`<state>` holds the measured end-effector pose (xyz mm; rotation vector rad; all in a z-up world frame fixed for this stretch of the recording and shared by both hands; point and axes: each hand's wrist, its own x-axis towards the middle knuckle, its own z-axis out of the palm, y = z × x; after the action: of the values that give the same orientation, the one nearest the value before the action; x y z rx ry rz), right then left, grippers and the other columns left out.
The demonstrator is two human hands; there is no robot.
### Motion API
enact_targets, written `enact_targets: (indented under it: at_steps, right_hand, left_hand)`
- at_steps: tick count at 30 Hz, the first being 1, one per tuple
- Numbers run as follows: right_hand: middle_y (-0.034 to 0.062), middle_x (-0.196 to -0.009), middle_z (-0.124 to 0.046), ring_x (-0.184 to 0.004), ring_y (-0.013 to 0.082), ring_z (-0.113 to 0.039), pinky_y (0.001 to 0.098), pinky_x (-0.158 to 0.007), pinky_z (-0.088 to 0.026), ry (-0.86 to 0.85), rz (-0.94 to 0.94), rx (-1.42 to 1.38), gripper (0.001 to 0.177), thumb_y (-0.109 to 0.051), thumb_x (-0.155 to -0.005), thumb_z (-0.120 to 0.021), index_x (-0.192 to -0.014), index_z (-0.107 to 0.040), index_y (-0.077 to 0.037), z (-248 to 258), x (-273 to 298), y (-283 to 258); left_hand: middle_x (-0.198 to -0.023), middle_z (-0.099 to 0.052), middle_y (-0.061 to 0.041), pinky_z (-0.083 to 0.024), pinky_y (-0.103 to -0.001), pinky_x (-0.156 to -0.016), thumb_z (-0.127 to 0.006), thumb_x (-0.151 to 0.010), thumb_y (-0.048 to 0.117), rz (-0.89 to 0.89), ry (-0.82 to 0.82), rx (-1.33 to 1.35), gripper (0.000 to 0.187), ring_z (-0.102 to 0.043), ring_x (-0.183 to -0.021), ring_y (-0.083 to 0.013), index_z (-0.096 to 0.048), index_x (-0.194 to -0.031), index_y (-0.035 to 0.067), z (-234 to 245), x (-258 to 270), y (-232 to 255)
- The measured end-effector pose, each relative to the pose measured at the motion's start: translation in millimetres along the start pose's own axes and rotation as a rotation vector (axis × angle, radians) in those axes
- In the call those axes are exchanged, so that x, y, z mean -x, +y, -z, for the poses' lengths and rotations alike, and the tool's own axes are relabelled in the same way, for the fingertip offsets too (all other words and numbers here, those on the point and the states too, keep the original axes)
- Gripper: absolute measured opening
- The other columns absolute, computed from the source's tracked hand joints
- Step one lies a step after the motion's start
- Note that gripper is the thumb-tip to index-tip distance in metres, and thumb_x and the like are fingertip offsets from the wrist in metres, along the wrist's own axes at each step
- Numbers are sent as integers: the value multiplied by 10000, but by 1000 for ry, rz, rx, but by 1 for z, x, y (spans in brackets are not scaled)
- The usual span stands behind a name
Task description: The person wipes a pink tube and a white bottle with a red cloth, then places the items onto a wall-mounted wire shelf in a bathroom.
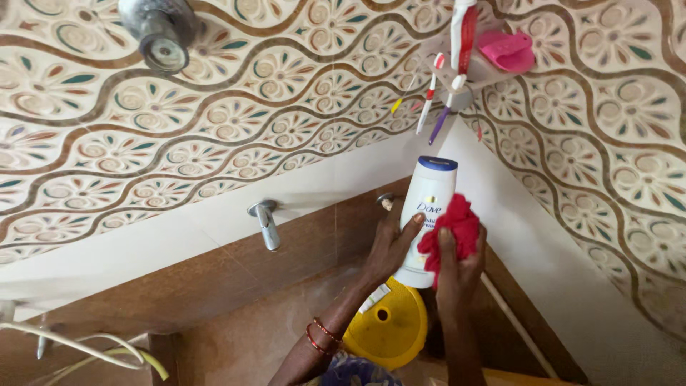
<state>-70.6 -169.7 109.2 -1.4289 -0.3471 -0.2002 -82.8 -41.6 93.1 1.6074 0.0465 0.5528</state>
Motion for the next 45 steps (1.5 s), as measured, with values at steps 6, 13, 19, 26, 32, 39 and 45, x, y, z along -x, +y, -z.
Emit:
enact_targets:
  at_steps: [6, 13, 19, 26, 32, 39, 45]
  right_hand:
    - [56, -1125, -658, -930, 116, -639, 254, -789, -558, 79, -60, -71, 418, -167, -1000, -638, -1379, -509, -44, -12, 29, 7]
    - [52, -1125, -650, -923, 103, -602, 242, -798, -521, 7, 101, -166, 312, -131, -1082, -688, -1332, -559, 2, -13, -47, -18]
    - [60, -1108, -701, -886, 122, -694, 262, -740, -585, 86, -71, -118, 474, -60, -891, -713, -1334, -545, -44, -36, 23, 13]
    - [122, -1212, -676, -1018, 203, -704, 334, -828, -613, 214, -46, -52, 682, -24, -766, -833, -1370, -517, -21, -33, 34, 47]
    - [189, -1376, -600, -1245, 300, -622, 406, -1049, -537, 242, 366, 415, 777, 25, -657, -856, -1369, -548, -30, -41, 38, 54]
    - [197, -1350, -658, -1222, 349, -667, 409, -1045, -573, 60, 258, 224, 705, 49, -707, -805, -1367, -584, -65, -27, 29, 54]
    - [319, -1518, -419, -1379, 491, -448, 573, -1130, -384, -89, 476, 603, 695, -152, -832, -740, -1456, -462, -24, -52, 24, 13]
  left_hand:
    - [-966, -739, -203, -591, -405, -742, -636, -1052, 348, 15, 1, -126, 408, -747, -857, -273, -623, -1219, -24, 14, -19, 2]
    - [-1002, -713, -140, -572, -369, -745, -565, -1041, 295, -22, -122, 127, 405, -696, -871, -191, -564, -1303, -14, 15, -9, 5]
    - [-1022, -670, -104, -525, -307, -794, -524, -1108, 285, 15, -55, 401, 355, -600, -904, -127, -556, -1263, -33, 35, -29, -16]
    - [-1122, -622, -118, -546, -341, -848, -569, -1031, 344, 65, -5, 590, 482, -620, -982, -171, -451, -1383, 37, 26, -45, -35]
    - [-1239, -619, -128, -543, -346, -931, -801, -908, 288, -110, 26, 48, 762, -648, -1107, -217, -351, -1466, 30, 18, -32, -1]
    - [-1162, -650, -167, -580, -411, -862, -774, -842, 438, 178, -267, 547, 824, -669, -1003, -251, -448, -1449, -15, 49, -43, -11]
    - [-1245, -657, -155, -571, -406, -997, -625, -971, 537, 584, -374, 1246, 712, -689, -1076, -260, -478, -1441, 22, 45, -42, -60]
